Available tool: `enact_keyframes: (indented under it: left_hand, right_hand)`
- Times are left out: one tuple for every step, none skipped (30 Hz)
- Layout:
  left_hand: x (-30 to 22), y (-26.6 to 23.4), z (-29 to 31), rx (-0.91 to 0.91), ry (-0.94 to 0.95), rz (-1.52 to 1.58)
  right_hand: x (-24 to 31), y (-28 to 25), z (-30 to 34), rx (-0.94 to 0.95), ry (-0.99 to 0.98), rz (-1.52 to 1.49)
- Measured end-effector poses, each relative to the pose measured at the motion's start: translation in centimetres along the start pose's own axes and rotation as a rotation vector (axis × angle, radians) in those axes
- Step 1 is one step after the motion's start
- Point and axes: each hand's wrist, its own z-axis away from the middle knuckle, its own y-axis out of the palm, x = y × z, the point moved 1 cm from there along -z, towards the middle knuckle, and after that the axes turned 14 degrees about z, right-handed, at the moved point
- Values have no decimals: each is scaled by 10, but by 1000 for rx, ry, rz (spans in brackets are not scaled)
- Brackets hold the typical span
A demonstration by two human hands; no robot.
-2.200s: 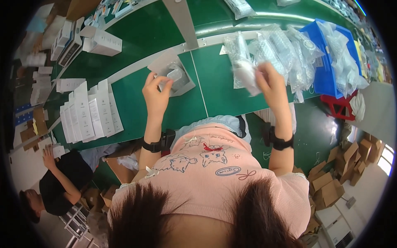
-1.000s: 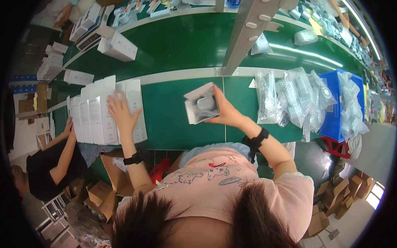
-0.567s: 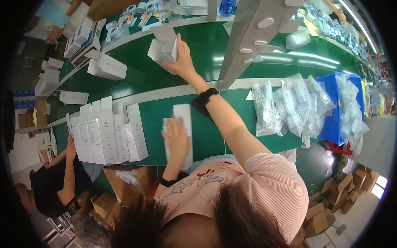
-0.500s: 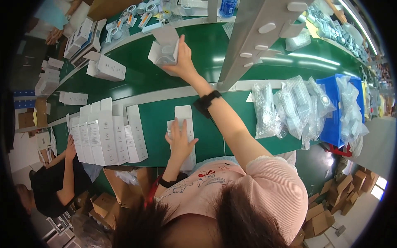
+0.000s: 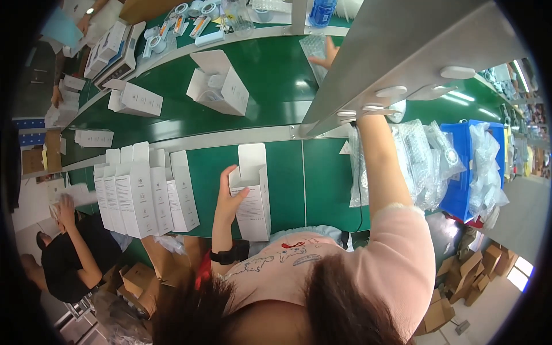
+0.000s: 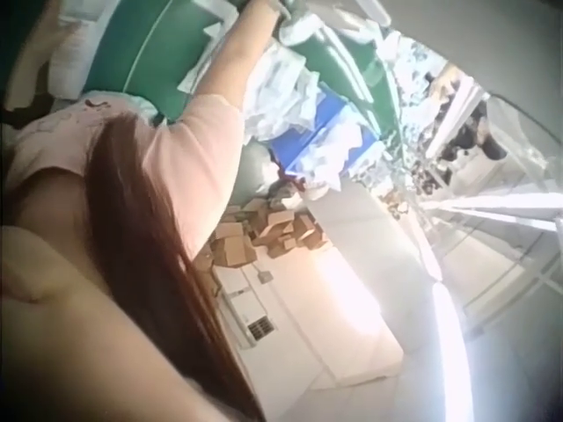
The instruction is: The person packages items by hand, picking up a white box, inserting a bubble-wrapped object and a small plastic bag, and placing the box on the table. They repeat this process multiple times before moving a pile of bubble-wrapped objects aside.
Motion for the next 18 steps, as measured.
enact_keyframes:
  left_hand:
    - [-4, 5, 0, 28, 91, -26]
    - [-9, 12, -1, 68, 181, -52]
    - [-14, 17, -2, 61, 177, -50]
    - [-20, 25, -6, 137, 256, -201]
    - [-25, 36, -8, 234, 330, -351]
    - [-28, 47, -10, 250, 320, -350]
    - [-31, 57, -6, 242, 399, -446]
    - [-32, 67, -2, 242, 475, -543]
    - [-30, 79, 0, 263, 557, -635]
    - [-23, 74, 4, 214, 536, -640]
    - [-19, 74, 9, 161, 587, -649]
    - [-15, 81, 9, 153, 646, -655]
    - [-12, 86, 9, 139, 705, -661]
    - [-7, 91, 7, 175, 702, -655]
    - [0, 95, 6, 159, 702, -522]
    - [6, 97, 7, 141, 697, -390]
    - [12, 98, 8, 120, 685, -259]
    - [16, 98, 13, 141, 675, -261]
  right_hand:
    - [24, -1, -11, 258, 104, 54]
    - [22, -5, -13, 260, 103, 54]
    - [21, -6, -13, 189, 85, 29]
    - [17, -8, -9, 120, 75, 4]
    - [4, -11, 3, 49, 83, -12]
    - [-18, -14, 21, 54, 99, -6]
    - [-41, -18, 45, -152, 97, -201]
    - [-66, -22, 75, -361, 104, -393]
    - [-83, -33, 107, -582, 122, -567]
    - [-43, -72, 128, -509, 323, -1031]
    - [4, -133, 160, -426, 559, -1460]
    - [16, -151, 193, -450, 583, -1444]
    - [27, -162, 220, -390, 678, -1797]
    - [36, -168, 237, -329, 759, -2149]
    - [47, -161, 248, -370, 846, -2159]
    - [65, -152, 255, -410, 933, -2169]
    - [98, -173, 252, -529, 910, -2040]
    - [132, -194, 245, -634, 884, -1907]
